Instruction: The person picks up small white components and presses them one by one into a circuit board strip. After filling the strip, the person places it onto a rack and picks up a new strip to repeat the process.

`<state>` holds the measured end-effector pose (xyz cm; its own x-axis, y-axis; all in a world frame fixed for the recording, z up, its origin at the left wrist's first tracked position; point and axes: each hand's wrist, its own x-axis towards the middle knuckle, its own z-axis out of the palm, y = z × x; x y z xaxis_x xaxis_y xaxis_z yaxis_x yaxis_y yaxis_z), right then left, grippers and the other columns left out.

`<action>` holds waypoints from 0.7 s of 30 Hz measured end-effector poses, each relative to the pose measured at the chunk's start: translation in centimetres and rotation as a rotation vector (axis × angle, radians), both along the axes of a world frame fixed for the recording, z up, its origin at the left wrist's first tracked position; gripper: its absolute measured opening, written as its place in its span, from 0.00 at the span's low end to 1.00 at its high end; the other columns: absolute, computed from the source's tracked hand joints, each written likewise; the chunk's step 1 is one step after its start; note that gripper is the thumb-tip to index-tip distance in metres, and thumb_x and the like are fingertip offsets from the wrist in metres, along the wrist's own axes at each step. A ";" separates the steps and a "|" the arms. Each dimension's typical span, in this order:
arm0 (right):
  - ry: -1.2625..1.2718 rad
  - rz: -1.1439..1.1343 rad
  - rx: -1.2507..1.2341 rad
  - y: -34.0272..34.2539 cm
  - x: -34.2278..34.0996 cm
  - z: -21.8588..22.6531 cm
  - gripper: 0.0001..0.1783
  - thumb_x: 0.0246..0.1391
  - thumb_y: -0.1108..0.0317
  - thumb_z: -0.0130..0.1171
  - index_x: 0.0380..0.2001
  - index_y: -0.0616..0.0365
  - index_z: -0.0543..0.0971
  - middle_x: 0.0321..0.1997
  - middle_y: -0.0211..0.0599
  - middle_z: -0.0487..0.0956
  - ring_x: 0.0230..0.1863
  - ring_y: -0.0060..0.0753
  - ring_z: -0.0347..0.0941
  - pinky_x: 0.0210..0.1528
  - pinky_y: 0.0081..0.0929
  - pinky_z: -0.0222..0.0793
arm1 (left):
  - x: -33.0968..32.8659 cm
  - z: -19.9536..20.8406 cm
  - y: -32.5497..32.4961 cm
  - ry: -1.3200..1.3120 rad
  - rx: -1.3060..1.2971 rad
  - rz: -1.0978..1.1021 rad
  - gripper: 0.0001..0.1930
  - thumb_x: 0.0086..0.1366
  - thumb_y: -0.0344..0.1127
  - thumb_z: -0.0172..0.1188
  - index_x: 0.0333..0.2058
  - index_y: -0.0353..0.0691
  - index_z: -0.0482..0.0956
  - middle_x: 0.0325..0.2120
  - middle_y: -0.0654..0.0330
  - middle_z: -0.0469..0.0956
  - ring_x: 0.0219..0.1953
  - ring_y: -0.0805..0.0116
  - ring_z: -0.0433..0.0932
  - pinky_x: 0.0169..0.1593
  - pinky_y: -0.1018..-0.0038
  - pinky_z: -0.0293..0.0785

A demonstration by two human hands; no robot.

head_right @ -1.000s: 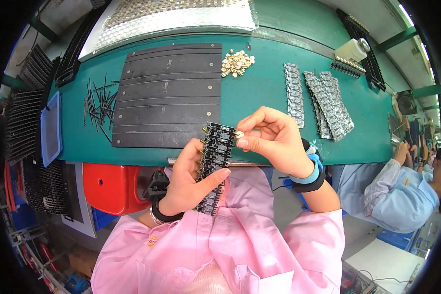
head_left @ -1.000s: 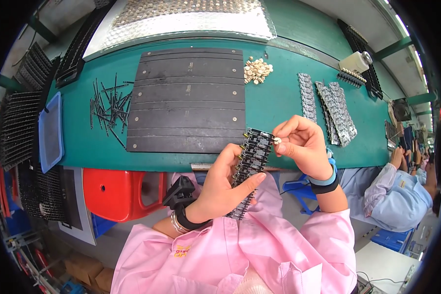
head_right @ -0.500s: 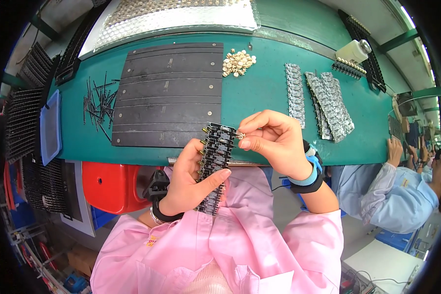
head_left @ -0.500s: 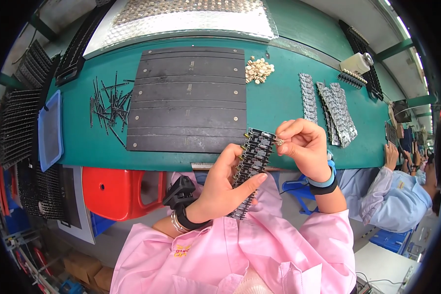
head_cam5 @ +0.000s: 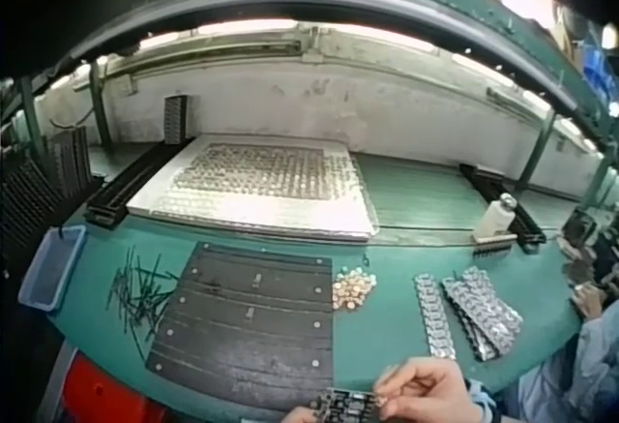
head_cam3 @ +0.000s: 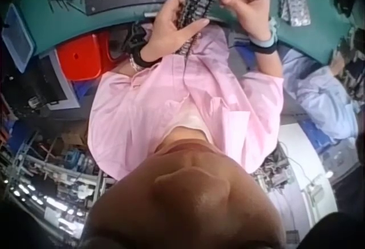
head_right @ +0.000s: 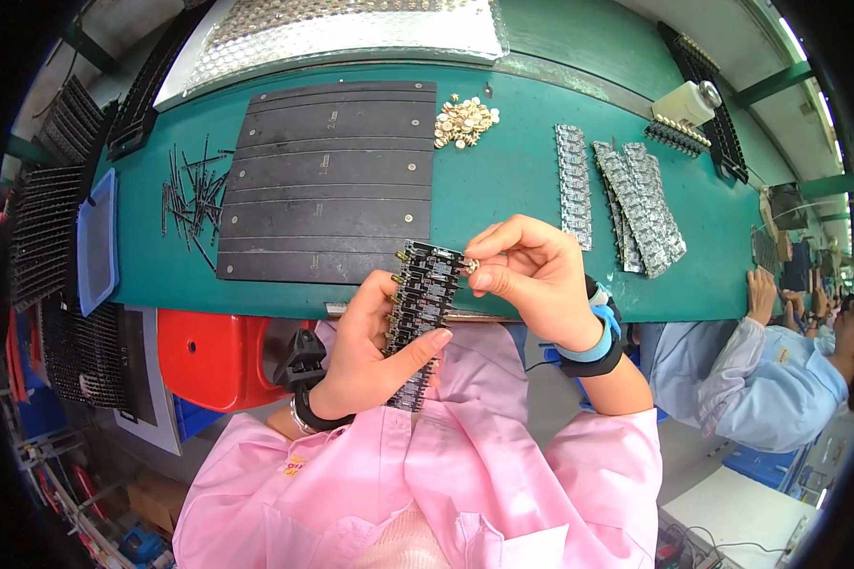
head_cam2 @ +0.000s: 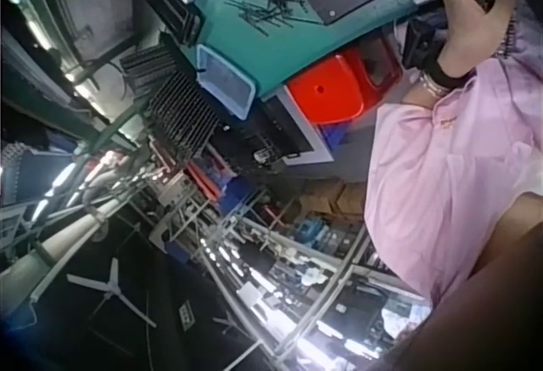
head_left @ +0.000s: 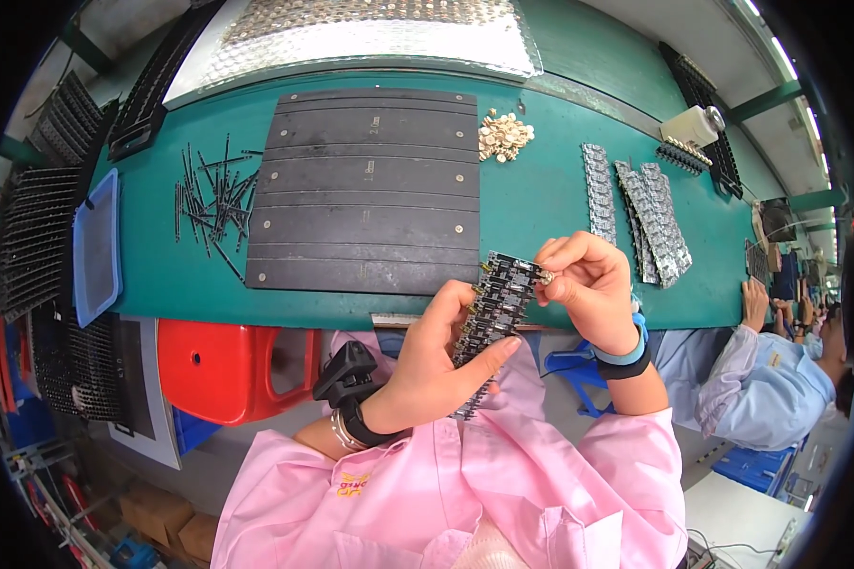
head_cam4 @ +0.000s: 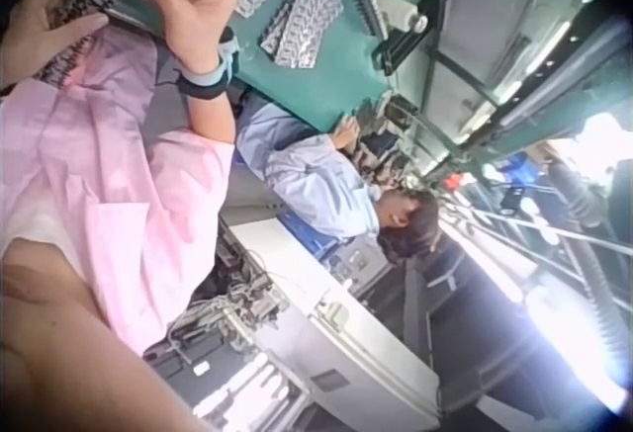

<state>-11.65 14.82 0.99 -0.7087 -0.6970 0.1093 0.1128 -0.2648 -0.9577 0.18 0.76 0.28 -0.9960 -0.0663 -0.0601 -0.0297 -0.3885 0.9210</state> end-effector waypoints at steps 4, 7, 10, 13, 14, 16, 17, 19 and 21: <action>0.034 -0.018 0.010 -0.2 0.2 0.3 0.11 0.41 0.73 0.61 0.27 0.64 0.71 0.25 0.38 0.70 0.25 0.24 0.66 0.24 0.17 0.65 | -0.1 -0.3 0.1 0.035 -0.064 0.023 0.14 0.54 0.24 0.55 0.33 0.39 0.57 0.23 0.66 0.67 0.20 0.83 0.69 0.20 0.85 0.68; 0.069 -0.042 0.028 -0.4 0.4 0.6 0.11 0.41 0.74 0.61 0.27 0.64 0.70 0.25 0.37 0.70 0.25 0.24 0.66 0.25 0.17 0.65 | -0.1 -0.5 0.2 0.040 -0.084 0.032 0.14 0.54 0.24 0.55 0.33 0.39 0.57 0.23 0.66 0.67 0.19 0.83 0.69 0.20 0.85 0.68; 0.161 -0.068 0.053 -0.6 0.5 0.8 0.12 0.40 0.74 0.61 0.28 0.65 0.70 0.26 0.37 0.70 0.25 0.23 0.66 0.25 0.17 0.66 | -0.1 -0.6 0.2 0.013 -0.021 0.002 0.13 0.55 0.24 0.54 0.33 0.39 0.57 0.23 0.66 0.67 0.19 0.83 0.69 0.20 0.85 0.68; 0.087 -0.100 0.078 -0.7 0.7 1.0 0.12 0.40 0.74 0.61 0.28 0.65 0.69 0.26 0.36 0.70 0.24 0.22 0.66 0.25 0.16 0.66 | -0.1 -0.2 0.1 -0.018 0.052 -0.011 0.13 0.55 0.25 0.54 0.33 0.38 0.57 0.23 0.66 0.67 0.19 0.83 0.69 0.20 0.85 0.68; 0.050 -0.115 0.091 -0.8 0.7 1.0 0.13 0.40 0.74 0.61 0.28 0.65 0.69 0.26 0.36 0.70 0.24 0.21 0.66 0.25 0.16 0.66 | -0.1 -0.1 0.1 -0.033 0.088 -0.017 0.13 0.55 0.25 0.54 0.33 0.38 0.57 0.23 0.66 0.67 0.19 0.83 0.69 0.20 0.85 0.68; 0.043 -0.102 0.073 -0.6 0.6 0.7 0.13 0.40 0.74 0.61 0.28 0.65 0.69 0.26 0.36 0.70 0.24 0.21 0.66 0.25 0.16 0.66 | -0.1 -0.2 0.1 -0.031 0.110 -0.021 0.13 0.55 0.25 0.54 0.34 0.38 0.57 0.24 0.66 0.67 0.19 0.83 0.69 0.20 0.84 0.69; 0.035 -0.089 0.055 -0.5 0.5 0.4 0.13 0.40 0.74 0.61 0.28 0.64 0.69 0.26 0.36 0.70 0.24 0.21 0.66 0.25 0.15 0.66 | -0.1 -0.3 0.1 -0.029 0.131 -0.025 0.14 0.55 0.25 0.54 0.34 0.38 0.57 0.24 0.65 0.67 0.19 0.83 0.69 0.20 0.84 0.69; 0.027 -0.076 0.038 -0.6 0.3 0.3 0.13 0.40 0.74 0.62 0.29 0.64 0.68 0.26 0.36 0.70 0.24 0.20 0.66 0.25 0.15 0.66 | -0.1 -0.3 0.1 -0.027 0.154 -0.030 0.14 0.55 0.25 0.54 0.34 0.39 0.57 0.24 0.65 0.67 0.19 0.82 0.69 0.20 0.84 0.70; 0.004 -0.032 0.045 -1.0 0.2 0.6 0.12 0.41 0.74 0.60 0.28 0.63 0.68 0.27 0.36 0.71 0.24 0.20 0.67 0.25 0.15 0.66 | -0.2 -0.3 0.0 -0.026 0.195 -0.022 0.14 0.55 0.25 0.54 0.35 0.38 0.57 0.25 0.64 0.67 0.19 0.81 0.69 0.20 0.83 0.71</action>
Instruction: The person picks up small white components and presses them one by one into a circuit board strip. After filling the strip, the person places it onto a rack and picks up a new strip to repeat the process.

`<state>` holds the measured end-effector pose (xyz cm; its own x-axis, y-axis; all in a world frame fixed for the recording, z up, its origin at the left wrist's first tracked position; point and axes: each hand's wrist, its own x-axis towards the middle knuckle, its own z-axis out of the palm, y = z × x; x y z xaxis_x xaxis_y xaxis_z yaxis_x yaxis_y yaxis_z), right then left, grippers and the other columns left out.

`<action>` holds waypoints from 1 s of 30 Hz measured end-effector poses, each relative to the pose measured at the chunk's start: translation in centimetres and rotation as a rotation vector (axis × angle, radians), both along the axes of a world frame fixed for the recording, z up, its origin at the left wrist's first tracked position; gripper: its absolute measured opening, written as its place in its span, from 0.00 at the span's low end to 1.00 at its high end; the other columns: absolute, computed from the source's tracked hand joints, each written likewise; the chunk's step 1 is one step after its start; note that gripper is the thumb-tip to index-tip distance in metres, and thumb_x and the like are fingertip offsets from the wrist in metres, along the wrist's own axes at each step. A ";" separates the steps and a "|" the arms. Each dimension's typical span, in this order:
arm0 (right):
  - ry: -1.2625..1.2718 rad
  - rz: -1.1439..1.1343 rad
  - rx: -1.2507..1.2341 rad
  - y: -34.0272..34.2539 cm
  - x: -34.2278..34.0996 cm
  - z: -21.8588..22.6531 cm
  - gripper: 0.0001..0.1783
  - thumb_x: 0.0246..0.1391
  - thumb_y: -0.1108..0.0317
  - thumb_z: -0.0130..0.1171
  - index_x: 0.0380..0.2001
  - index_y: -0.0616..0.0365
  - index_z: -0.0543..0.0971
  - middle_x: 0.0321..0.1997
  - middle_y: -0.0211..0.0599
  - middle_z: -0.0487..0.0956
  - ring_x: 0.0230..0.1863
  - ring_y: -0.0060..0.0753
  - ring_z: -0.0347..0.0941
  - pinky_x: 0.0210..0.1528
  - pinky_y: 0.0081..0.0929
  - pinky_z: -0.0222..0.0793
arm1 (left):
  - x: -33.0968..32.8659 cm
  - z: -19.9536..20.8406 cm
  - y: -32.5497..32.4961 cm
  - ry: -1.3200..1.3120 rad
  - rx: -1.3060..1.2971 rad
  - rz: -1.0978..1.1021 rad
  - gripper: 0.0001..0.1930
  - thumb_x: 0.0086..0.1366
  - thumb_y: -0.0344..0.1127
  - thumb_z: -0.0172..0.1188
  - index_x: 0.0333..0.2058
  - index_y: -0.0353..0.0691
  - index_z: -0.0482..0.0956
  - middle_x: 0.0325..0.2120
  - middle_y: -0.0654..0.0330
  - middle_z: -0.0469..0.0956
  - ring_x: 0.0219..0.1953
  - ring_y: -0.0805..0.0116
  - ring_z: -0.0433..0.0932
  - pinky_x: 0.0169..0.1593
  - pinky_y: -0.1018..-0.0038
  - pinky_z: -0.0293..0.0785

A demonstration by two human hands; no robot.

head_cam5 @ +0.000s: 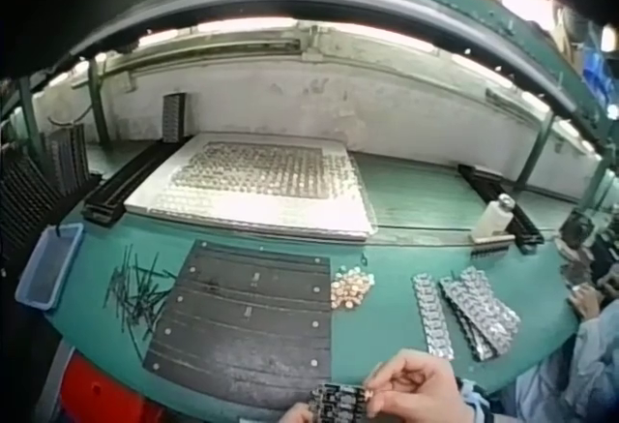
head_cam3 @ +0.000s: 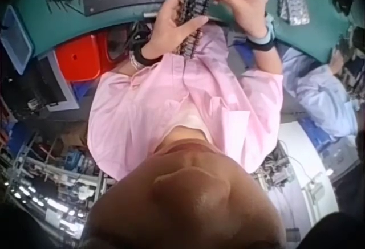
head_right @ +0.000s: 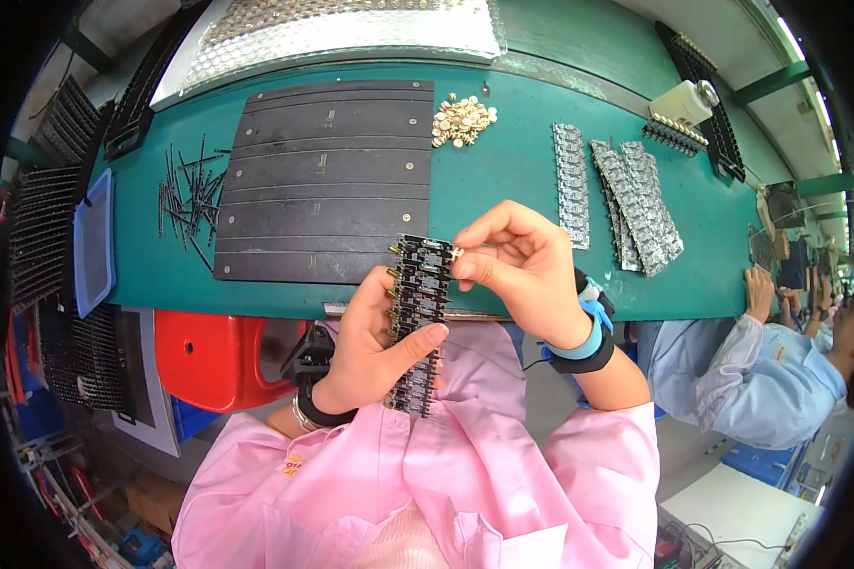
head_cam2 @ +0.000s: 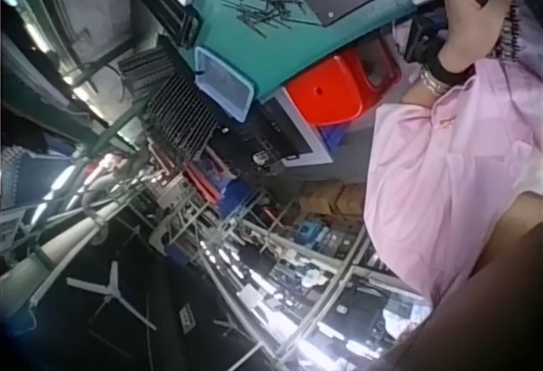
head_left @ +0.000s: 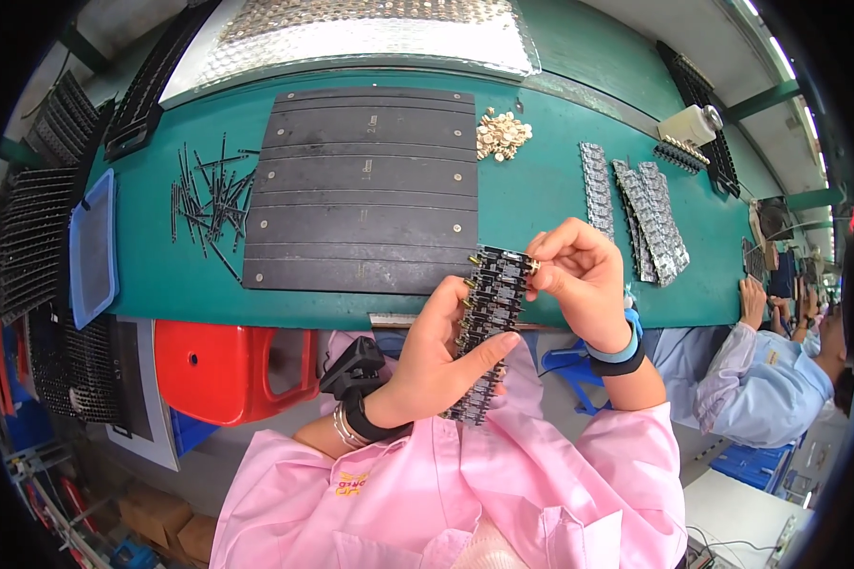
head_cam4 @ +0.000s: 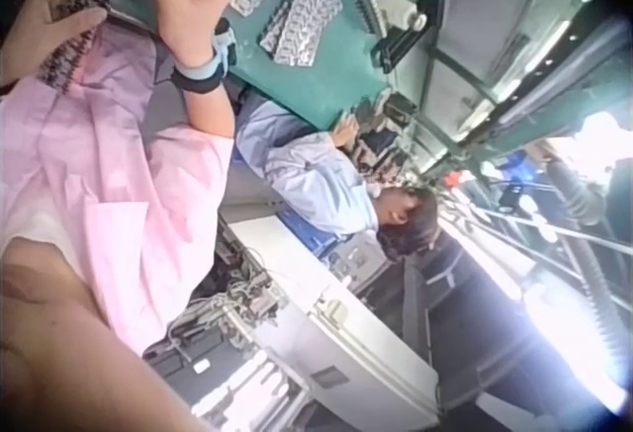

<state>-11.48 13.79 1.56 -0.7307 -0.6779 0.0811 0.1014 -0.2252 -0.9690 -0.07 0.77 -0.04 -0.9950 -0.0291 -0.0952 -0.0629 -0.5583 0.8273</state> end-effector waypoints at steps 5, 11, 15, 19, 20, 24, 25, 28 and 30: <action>0.356 -0.169 0.338 -1.0 -4.8 0.3 0.08 0.44 0.75 0.56 0.30 0.63 0.71 0.28 0.32 0.73 0.26 0.19 0.68 0.28 0.17 0.66 | -0.1 0.2 -0.8 -0.045 0.164 0.008 0.14 0.55 0.24 0.53 0.36 0.37 0.57 0.26 0.62 0.68 0.18 0.78 0.71 0.19 0.80 0.74; 0.896 -0.378 0.769 -1.4 -12.9 -3.5 0.13 0.42 0.74 0.57 0.35 0.60 0.74 0.27 0.32 0.74 0.25 0.21 0.67 0.30 0.19 0.66 | 0.0 0.2 -1.1 -0.002 0.178 0.055 0.14 0.55 0.25 0.53 0.36 0.35 0.57 0.26 0.60 0.68 0.18 0.75 0.72 0.18 0.78 0.75; 0.997 -0.368 0.784 -2.1 -14.0 -3.9 0.14 0.42 0.73 0.57 0.36 0.59 0.73 0.27 0.34 0.73 0.24 0.22 0.66 0.29 0.19 0.65 | 0.2 0.2 -1.5 -0.002 0.170 0.061 0.14 0.55 0.25 0.53 0.36 0.35 0.57 0.26 0.60 0.68 0.18 0.75 0.72 0.18 0.78 0.75; 0.983 -0.353 0.815 -1.8 -14.1 -3.8 0.13 0.42 0.73 0.57 0.35 0.58 0.74 0.26 0.33 0.73 0.23 0.21 0.65 0.28 0.19 0.64 | 0.3 0.3 -1.7 -0.013 0.165 0.072 0.14 0.55 0.25 0.53 0.36 0.35 0.57 0.26 0.60 0.68 0.18 0.75 0.72 0.18 0.78 0.74; 0.957 -0.350 0.807 -1.7 -14.0 -3.8 0.12 0.42 0.73 0.57 0.35 0.58 0.74 0.26 0.33 0.73 0.22 0.21 0.65 0.28 0.19 0.64 | 0.3 0.3 -1.7 -0.013 0.172 0.068 0.14 0.55 0.25 0.53 0.36 0.35 0.57 0.26 0.60 0.68 0.18 0.75 0.72 0.18 0.78 0.74; 0.859 -0.353 0.758 -1.4 -13.4 -3.9 0.10 0.42 0.73 0.57 0.32 0.58 0.74 0.26 0.31 0.73 0.22 0.20 0.64 0.27 0.18 0.63 | 0.2 0.1 -1.7 -0.024 0.181 0.056 0.14 0.55 0.25 0.53 0.36 0.35 0.57 0.26 0.60 0.68 0.18 0.75 0.72 0.18 0.78 0.74; 0.824 -0.358 0.738 -1.2 -13.4 -3.9 0.09 0.42 0.73 0.57 0.32 0.59 0.75 0.26 0.31 0.73 0.22 0.20 0.64 0.27 0.18 0.63 | 0.1 0.1 -1.6 -0.029 0.181 0.051 0.14 0.55 0.25 0.53 0.37 0.35 0.57 0.26 0.60 0.68 0.18 0.75 0.72 0.18 0.78 0.74; 0.926 -0.332 0.749 -1.0 -13.8 -3.8 0.09 0.42 0.73 0.56 0.32 0.59 0.74 0.25 0.31 0.73 0.22 0.19 0.64 0.27 0.17 0.62 | -0.1 0.5 -1.3 -0.036 0.159 0.068 0.13 0.55 0.25 0.52 0.36 0.36 0.58 0.22 0.60 0.68 0.16 0.74 0.71 0.17 0.78 0.73; 0.976 -0.317 0.749 -1.0 -13.8 -3.8 0.09 0.43 0.73 0.56 0.32 0.59 0.74 0.25 0.31 0.73 0.22 0.19 0.64 0.27 0.17 0.62 | -0.2 0.5 -1.2 -0.040 0.144 0.081 0.13 0.55 0.25 0.52 0.36 0.36 0.58 0.20 0.60 0.68 0.14 0.74 0.70 0.16 0.78 0.72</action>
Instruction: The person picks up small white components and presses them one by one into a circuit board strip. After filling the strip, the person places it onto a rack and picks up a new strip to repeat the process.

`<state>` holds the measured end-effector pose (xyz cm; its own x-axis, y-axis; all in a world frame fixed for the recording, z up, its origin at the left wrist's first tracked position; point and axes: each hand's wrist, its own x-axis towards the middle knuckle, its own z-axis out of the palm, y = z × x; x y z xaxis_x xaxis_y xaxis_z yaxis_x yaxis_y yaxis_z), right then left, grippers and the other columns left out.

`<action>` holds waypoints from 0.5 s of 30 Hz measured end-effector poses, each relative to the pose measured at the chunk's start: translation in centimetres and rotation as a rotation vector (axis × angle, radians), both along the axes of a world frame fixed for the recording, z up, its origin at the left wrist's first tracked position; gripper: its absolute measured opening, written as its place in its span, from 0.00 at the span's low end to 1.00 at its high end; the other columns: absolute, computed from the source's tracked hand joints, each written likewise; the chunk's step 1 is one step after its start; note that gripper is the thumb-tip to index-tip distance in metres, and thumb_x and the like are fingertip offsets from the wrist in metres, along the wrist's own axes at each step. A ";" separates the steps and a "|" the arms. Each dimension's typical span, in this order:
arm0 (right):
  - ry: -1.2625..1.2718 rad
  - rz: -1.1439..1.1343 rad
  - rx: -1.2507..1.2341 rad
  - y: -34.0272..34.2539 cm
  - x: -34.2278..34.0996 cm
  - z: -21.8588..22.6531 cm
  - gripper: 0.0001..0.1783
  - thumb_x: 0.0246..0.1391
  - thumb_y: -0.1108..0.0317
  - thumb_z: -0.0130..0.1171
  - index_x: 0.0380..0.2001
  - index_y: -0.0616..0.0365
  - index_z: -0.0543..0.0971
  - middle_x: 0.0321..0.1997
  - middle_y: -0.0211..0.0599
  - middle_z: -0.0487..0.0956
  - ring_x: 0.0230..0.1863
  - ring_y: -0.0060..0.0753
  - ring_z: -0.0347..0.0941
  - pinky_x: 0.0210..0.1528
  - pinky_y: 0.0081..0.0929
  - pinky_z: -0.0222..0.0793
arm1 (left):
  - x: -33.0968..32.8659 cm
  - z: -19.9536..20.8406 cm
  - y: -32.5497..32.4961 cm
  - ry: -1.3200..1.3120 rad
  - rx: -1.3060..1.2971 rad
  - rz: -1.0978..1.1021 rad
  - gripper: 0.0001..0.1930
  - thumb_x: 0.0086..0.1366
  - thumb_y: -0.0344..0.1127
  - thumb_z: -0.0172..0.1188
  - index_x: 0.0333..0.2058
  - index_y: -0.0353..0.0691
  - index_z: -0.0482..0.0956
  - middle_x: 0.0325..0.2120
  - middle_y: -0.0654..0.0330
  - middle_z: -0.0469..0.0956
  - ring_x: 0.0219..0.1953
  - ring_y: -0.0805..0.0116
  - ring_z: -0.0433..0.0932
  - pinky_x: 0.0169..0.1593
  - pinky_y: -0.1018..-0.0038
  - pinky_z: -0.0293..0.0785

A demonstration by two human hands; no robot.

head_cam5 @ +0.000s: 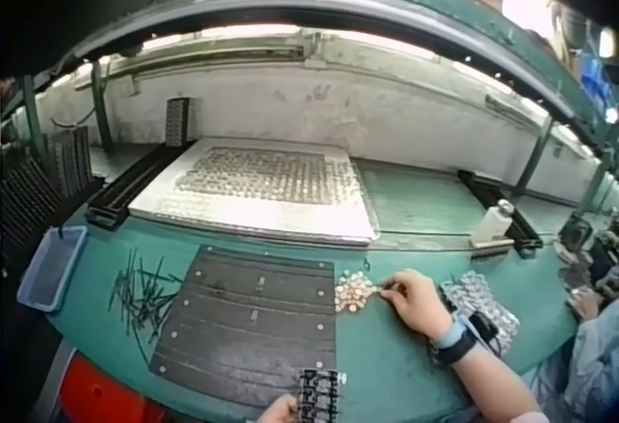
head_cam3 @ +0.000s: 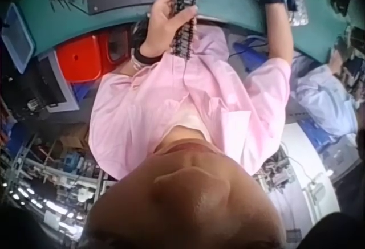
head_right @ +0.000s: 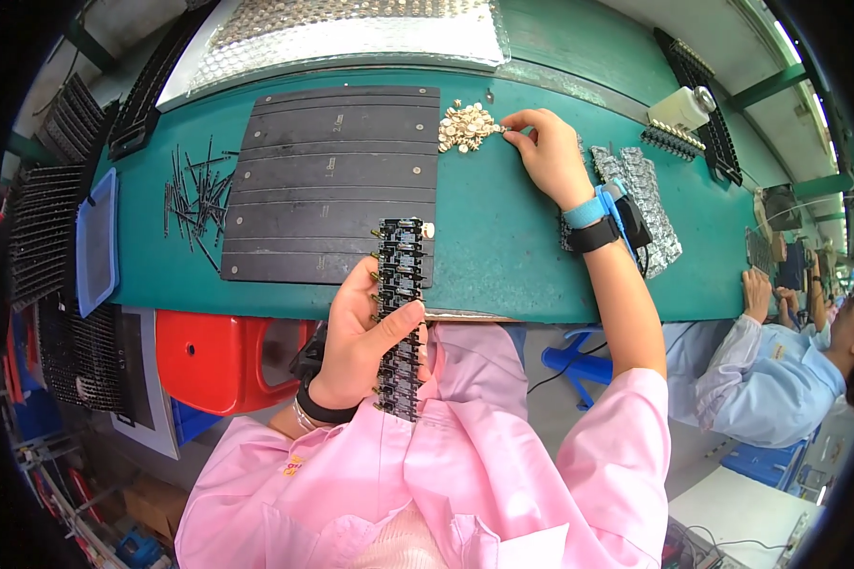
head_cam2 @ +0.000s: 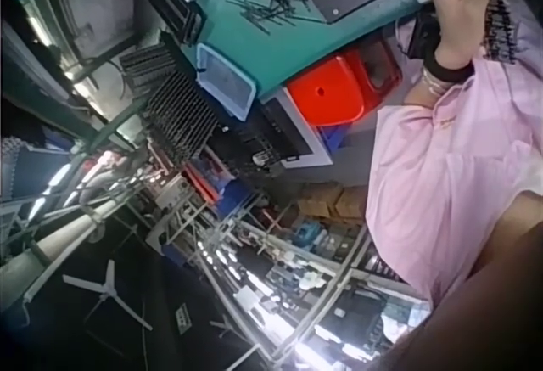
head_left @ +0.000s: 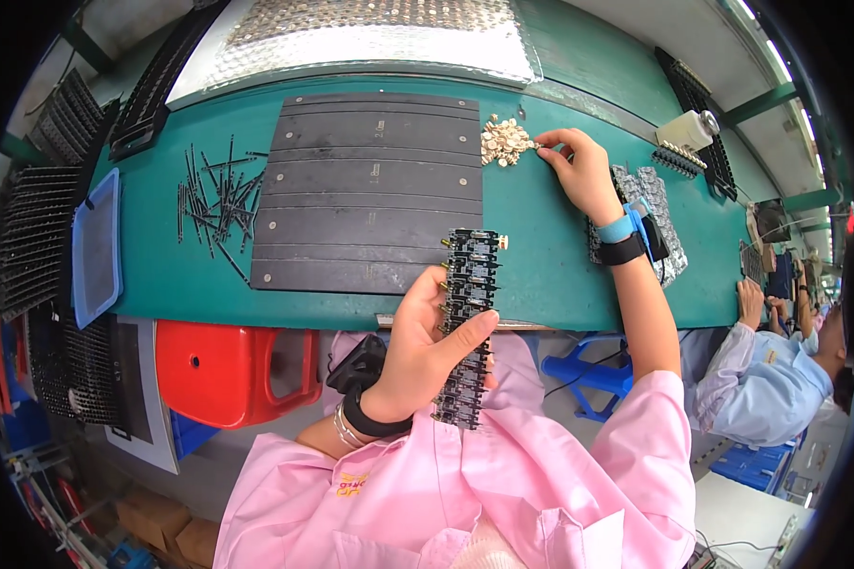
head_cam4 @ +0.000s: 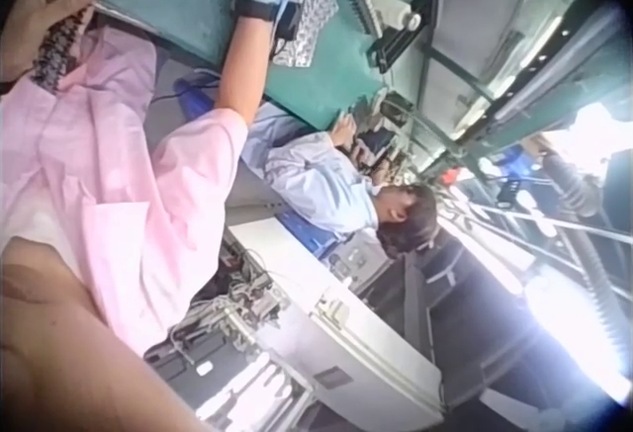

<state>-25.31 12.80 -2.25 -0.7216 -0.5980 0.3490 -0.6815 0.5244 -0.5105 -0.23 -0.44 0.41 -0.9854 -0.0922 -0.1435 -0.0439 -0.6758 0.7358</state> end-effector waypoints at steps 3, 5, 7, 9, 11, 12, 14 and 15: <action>-0.029 -0.064 -0.020 0.3 0.4 0.0 0.09 0.45 0.73 0.55 0.33 0.59 0.74 0.26 0.29 0.74 0.23 0.17 0.64 0.26 0.16 0.62 | 0.0 -0.5 0.0 -0.008 0.047 0.001 0.15 0.55 0.25 0.53 0.38 0.35 0.57 0.27 0.60 0.68 0.19 0.76 0.72 0.19 0.78 0.75; -0.199 -0.017 -0.091 0.2 2.1 0.9 0.08 0.46 0.73 0.54 0.33 0.60 0.73 0.27 0.28 0.74 0.23 0.16 0.64 0.26 0.15 0.62 | 0.2 -0.5 -0.1 -0.004 0.053 0.015 0.15 0.55 0.25 0.53 0.38 0.35 0.57 0.27 0.60 0.68 0.19 0.76 0.72 0.19 0.77 0.75; -0.537 0.069 -0.224 0.0 4.7 2.3 0.08 0.48 0.73 0.52 0.33 0.61 0.73 0.28 0.27 0.74 0.24 0.15 0.64 0.27 0.14 0.62 | 0.1 -0.7 -0.2 0.009 0.070 0.038 0.15 0.55 0.25 0.53 0.38 0.35 0.57 0.26 0.60 0.68 0.19 0.76 0.72 0.20 0.77 0.76; -0.785 0.168 -0.293 0.2 8.0 4.0 0.07 0.49 0.74 0.50 0.33 0.63 0.73 0.29 0.27 0.73 0.25 0.15 0.65 0.28 0.14 0.61 | 0.0 -0.6 -0.2 0.000 0.075 0.045 0.15 0.55 0.25 0.53 0.37 0.35 0.57 0.26 0.60 0.68 0.19 0.76 0.72 0.20 0.77 0.76; -1.031 0.255 -0.369 -0.1 10.2 4.0 0.07 0.50 0.74 0.49 0.33 0.64 0.72 0.29 0.27 0.73 0.26 0.15 0.65 0.28 0.13 0.61 | -0.1 -0.4 -0.1 -0.009 0.078 0.039 0.14 0.55 0.25 0.53 0.37 0.35 0.57 0.26 0.59 0.68 0.18 0.76 0.72 0.19 0.77 0.75; -0.991 0.229 -0.384 -0.5 10.9 3.6 0.07 0.50 0.75 0.48 0.33 0.64 0.72 0.29 0.28 0.73 0.26 0.16 0.65 0.28 0.13 0.61 | -0.4 -0.5 0.0 -0.015 0.079 0.034 0.14 0.55 0.25 0.53 0.37 0.35 0.57 0.26 0.59 0.68 0.18 0.76 0.72 0.19 0.77 0.75; -0.914 0.167 -0.412 -0.7 12.4 2.7 0.06 0.50 0.76 0.48 0.33 0.65 0.71 0.29 0.30 0.73 0.26 0.16 0.65 0.29 0.13 0.61 | -1.3 -1.2 0.2 -0.016 0.038 0.108 0.14 0.55 0.25 0.53 0.36 0.35 0.57 0.24 0.59 0.69 0.17 0.75 0.72 0.18 0.77 0.74; -0.923 0.151 -0.414 -0.3 13.2 2.1 0.06 0.50 0.76 0.48 0.33 0.65 0.71 0.29 0.30 0.73 0.26 0.16 0.65 0.29 0.13 0.61 | -1.6 -1.5 0.2 -0.020 0.019 0.141 0.14 0.55 0.24 0.53 0.36 0.35 0.57 0.24 0.59 0.69 0.16 0.75 0.72 0.18 0.77 0.74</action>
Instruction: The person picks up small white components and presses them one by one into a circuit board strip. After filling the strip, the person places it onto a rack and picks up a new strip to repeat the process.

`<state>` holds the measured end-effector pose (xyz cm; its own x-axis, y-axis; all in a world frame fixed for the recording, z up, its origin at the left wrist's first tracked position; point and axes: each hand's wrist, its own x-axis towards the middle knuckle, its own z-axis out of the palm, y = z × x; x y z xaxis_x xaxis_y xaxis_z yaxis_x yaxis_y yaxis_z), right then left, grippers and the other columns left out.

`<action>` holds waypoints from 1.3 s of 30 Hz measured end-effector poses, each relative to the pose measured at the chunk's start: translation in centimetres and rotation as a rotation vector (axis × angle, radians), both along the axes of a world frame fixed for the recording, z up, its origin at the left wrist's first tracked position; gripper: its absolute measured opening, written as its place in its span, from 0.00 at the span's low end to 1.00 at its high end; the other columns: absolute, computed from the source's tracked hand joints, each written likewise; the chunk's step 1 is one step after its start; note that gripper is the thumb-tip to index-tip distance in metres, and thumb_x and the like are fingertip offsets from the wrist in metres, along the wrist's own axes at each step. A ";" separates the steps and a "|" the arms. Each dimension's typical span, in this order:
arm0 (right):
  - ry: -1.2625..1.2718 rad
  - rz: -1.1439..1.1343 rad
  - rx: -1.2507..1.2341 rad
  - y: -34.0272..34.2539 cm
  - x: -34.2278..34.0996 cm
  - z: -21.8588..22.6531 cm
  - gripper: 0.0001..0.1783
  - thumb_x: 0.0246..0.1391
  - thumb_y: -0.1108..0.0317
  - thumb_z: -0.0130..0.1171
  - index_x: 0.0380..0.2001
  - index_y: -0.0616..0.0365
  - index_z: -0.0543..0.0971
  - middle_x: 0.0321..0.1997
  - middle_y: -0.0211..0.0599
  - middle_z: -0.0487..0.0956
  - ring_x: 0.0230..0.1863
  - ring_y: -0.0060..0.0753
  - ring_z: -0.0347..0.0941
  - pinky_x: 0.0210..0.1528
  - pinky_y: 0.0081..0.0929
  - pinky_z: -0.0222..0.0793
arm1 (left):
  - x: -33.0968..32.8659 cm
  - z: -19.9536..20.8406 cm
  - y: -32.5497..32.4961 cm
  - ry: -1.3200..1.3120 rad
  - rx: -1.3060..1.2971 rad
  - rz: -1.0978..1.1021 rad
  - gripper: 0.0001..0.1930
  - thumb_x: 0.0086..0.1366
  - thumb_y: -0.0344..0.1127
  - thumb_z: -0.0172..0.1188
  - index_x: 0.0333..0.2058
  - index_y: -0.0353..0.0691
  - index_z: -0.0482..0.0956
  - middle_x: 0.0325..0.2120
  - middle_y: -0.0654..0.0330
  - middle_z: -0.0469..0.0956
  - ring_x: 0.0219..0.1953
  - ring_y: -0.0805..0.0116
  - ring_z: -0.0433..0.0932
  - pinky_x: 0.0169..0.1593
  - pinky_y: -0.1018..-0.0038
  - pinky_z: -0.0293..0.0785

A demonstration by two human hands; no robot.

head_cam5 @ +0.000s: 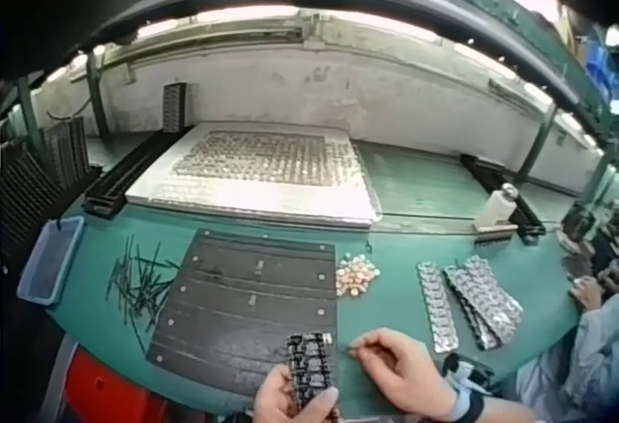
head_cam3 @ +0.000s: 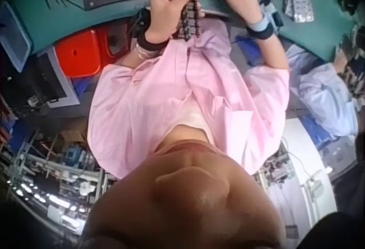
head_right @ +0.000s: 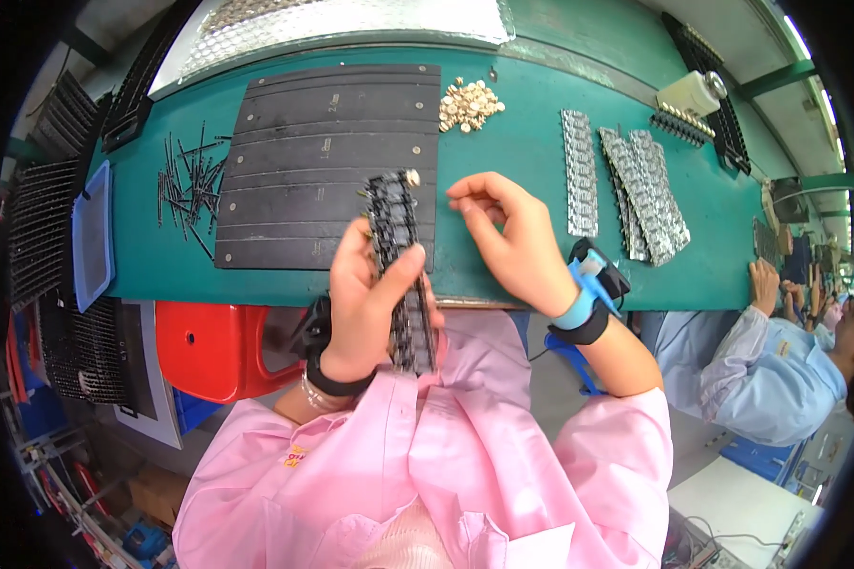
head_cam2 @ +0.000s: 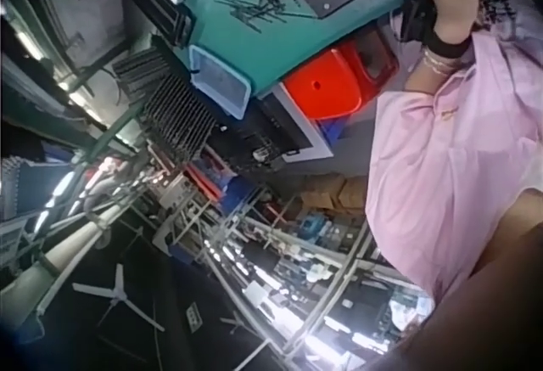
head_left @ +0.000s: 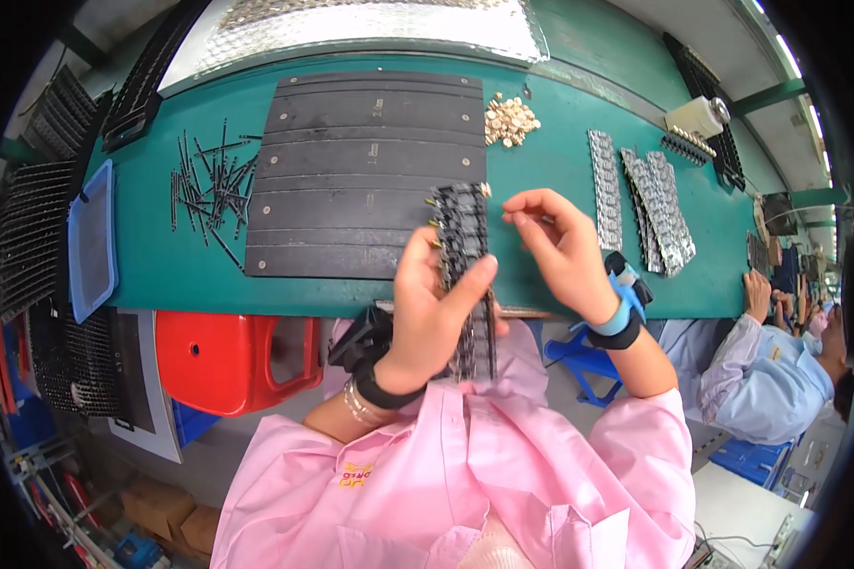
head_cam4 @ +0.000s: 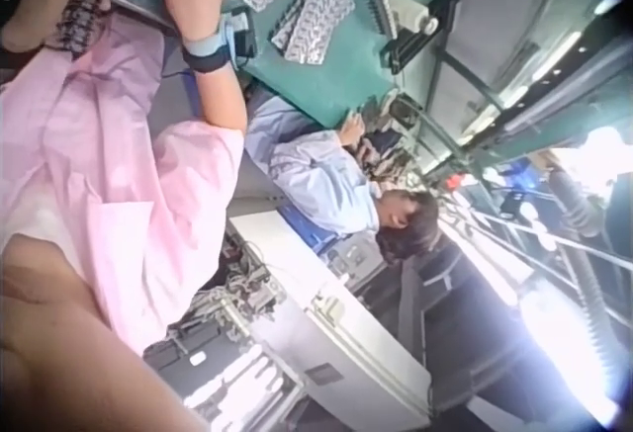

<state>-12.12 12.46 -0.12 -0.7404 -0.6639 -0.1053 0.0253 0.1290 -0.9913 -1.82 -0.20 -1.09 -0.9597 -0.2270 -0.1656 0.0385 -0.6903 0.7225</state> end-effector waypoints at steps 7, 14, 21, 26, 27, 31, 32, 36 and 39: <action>0.572 -0.315 0.070 3.6 2.9 -2.8 0.05 0.48 0.79 0.47 0.30 0.66 0.71 0.29 0.36 0.73 0.28 0.22 0.67 0.32 0.16 0.64 | -0.1 0.6 -1.6 0.043 -0.140 0.133 0.10 0.57 0.27 0.50 0.34 0.36 0.58 0.17 0.59 0.67 0.12 0.74 0.68 0.14 0.78 0.70; 0.327 0.301 0.155 5.7 6.3 -4.7 0.08 0.45 0.77 0.47 0.30 0.65 0.74 0.30 0.43 0.75 0.32 0.37 0.70 0.36 0.26 0.65 | 0.9 0.9 -2.0 0.066 -0.237 0.204 0.07 0.59 0.30 0.48 0.32 0.34 0.60 0.18 0.60 0.64 0.13 0.77 0.65 0.11 0.81 0.67; 0.215 0.290 0.195 3.4 7.1 -12.2 0.09 0.42 0.72 0.50 0.28 0.64 0.76 0.30 0.45 0.75 0.32 0.44 0.70 0.36 0.30 0.65 | 2.4 1.2 -1.6 0.116 -0.287 0.204 0.08 0.59 0.31 0.48 0.32 0.33 0.62 0.21 0.61 0.63 0.14 0.78 0.64 0.10 0.82 0.66; 0.280 0.548 0.354 5.2 7.9 -11.2 0.09 0.41 0.66 0.52 0.23 0.62 0.75 0.26 0.42 0.74 0.30 0.43 0.70 0.33 0.33 0.65 | 3.8 1.4 -1.8 0.091 -0.318 0.250 0.08 0.60 0.31 0.48 0.32 0.33 0.61 0.21 0.61 0.63 0.15 0.78 0.64 0.10 0.83 0.66; 0.294 0.555 0.473 6.0 7.9 -10.9 0.10 0.41 0.65 0.52 0.21 0.62 0.74 0.25 0.41 0.74 0.29 0.42 0.70 0.33 0.33 0.64 | 4.1 1.3 -1.9 0.086 -0.325 0.259 0.08 0.60 0.31 0.48 0.33 0.33 0.61 0.22 0.61 0.63 0.15 0.78 0.64 0.10 0.83 0.66; 0.198 0.563 0.522 7.6 8.6 -11.2 0.09 0.40 0.65 0.52 0.18 0.61 0.72 0.21 0.40 0.73 0.27 0.41 0.70 0.30 0.33 0.64 | 4.2 1.0 -1.6 0.101 -0.325 0.256 0.08 0.59 0.31 0.48 0.33 0.32 0.61 0.22 0.61 0.62 0.15 0.78 0.64 0.10 0.83 0.67; 0.195 0.562 0.521 7.3 8.6 -11.5 0.09 0.40 0.65 0.52 0.18 0.61 0.72 0.21 0.40 0.73 0.27 0.41 0.70 0.30 0.33 0.64 | 4.2 0.9 -1.6 0.114 -0.324 0.255 0.08 0.59 0.31 0.48 0.33 0.32 0.61 0.23 0.61 0.62 0.15 0.78 0.64 0.10 0.83 0.67; 0.495 0.250 0.498 3.9 7.6 -14.3 0.08 0.41 0.67 0.51 0.24 0.57 0.76 0.26 0.44 0.74 0.27 0.39 0.71 0.30 0.32 0.66 | 4.0 1.2 -1.4 0.076 -0.216 0.210 0.09 0.57 0.28 0.51 0.33 0.36 0.59 0.14 0.59 0.67 0.11 0.75 0.68 0.12 0.78 0.70; 0.616 0.418 0.904 1.2 7.9 -18.4 0.06 0.36 0.71 0.49 0.16 0.59 0.75 0.18 0.44 0.71 0.23 0.44 0.70 0.25 0.35 0.64 | 4.1 1.4 -1.1 0.090 -0.290 0.208 0.09 0.59 0.30 0.49 0.33 0.34 0.60 0.18 0.61 0.64 0.13 0.77 0.66 0.11 0.81 0.68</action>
<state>-4.22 13.67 -18.56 -0.5726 -0.7349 -0.3634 -0.6386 0.6777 -0.3645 2.33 -1.34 0.31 -0.8959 -0.4440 0.0169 0.2286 -0.4280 0.8744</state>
